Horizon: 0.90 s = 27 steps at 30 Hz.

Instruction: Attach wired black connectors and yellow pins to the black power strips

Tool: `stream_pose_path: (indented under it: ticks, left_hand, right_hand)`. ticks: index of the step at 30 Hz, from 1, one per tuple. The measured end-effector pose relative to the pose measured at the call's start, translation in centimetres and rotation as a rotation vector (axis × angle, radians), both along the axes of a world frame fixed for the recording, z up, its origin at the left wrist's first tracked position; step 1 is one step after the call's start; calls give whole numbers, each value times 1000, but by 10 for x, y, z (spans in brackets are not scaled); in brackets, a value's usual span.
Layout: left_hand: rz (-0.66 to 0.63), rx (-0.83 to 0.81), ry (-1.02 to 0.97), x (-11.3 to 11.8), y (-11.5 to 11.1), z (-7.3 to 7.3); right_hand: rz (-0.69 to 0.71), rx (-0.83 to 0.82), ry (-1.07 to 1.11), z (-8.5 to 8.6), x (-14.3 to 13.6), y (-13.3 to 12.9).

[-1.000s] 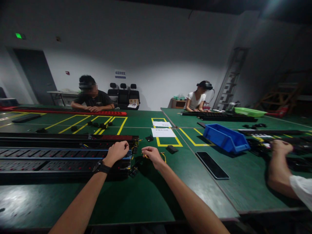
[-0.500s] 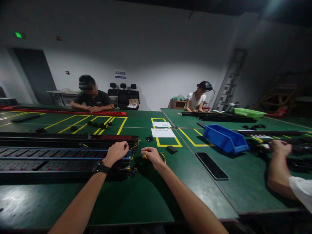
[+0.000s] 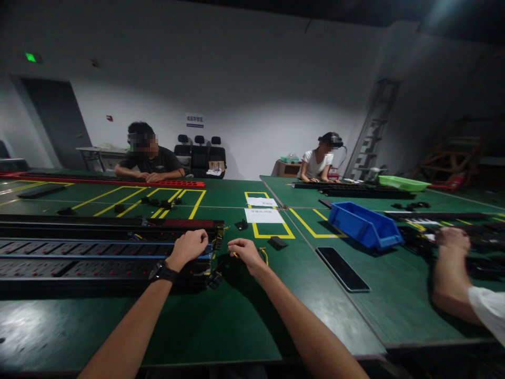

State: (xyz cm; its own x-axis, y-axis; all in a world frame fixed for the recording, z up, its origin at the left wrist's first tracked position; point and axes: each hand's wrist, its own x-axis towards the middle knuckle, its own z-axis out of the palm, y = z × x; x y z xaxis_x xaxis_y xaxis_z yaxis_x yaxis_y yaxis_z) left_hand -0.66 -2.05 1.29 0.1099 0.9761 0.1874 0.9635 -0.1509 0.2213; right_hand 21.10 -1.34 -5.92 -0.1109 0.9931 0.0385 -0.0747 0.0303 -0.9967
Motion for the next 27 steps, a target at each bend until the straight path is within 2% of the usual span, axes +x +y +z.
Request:
stream_pose_path:
  ticks: [10, 15, 18, 22, 27]
  left_hand:
    - [-6, 4, -3, -1, 2, -2]
    - [8, -5, 10, 0, 1, -2]
    - [11, -8, 10, 1, 0, 0]
    - [7, -17, 8, 1, -2, 1]
    - [9, -2, 19, 0, -3, 0]
  right_hand:
    - [3, -4, -12, 4, -1, -2]
    - [18, 28, -47, -1, 0, 0]
    - [-25, 172, -183, -6, -1, 7]
    - [-183, 437, -409, -9, -7, 30]
    - [-303, 542, -464, -3, -17, 61]
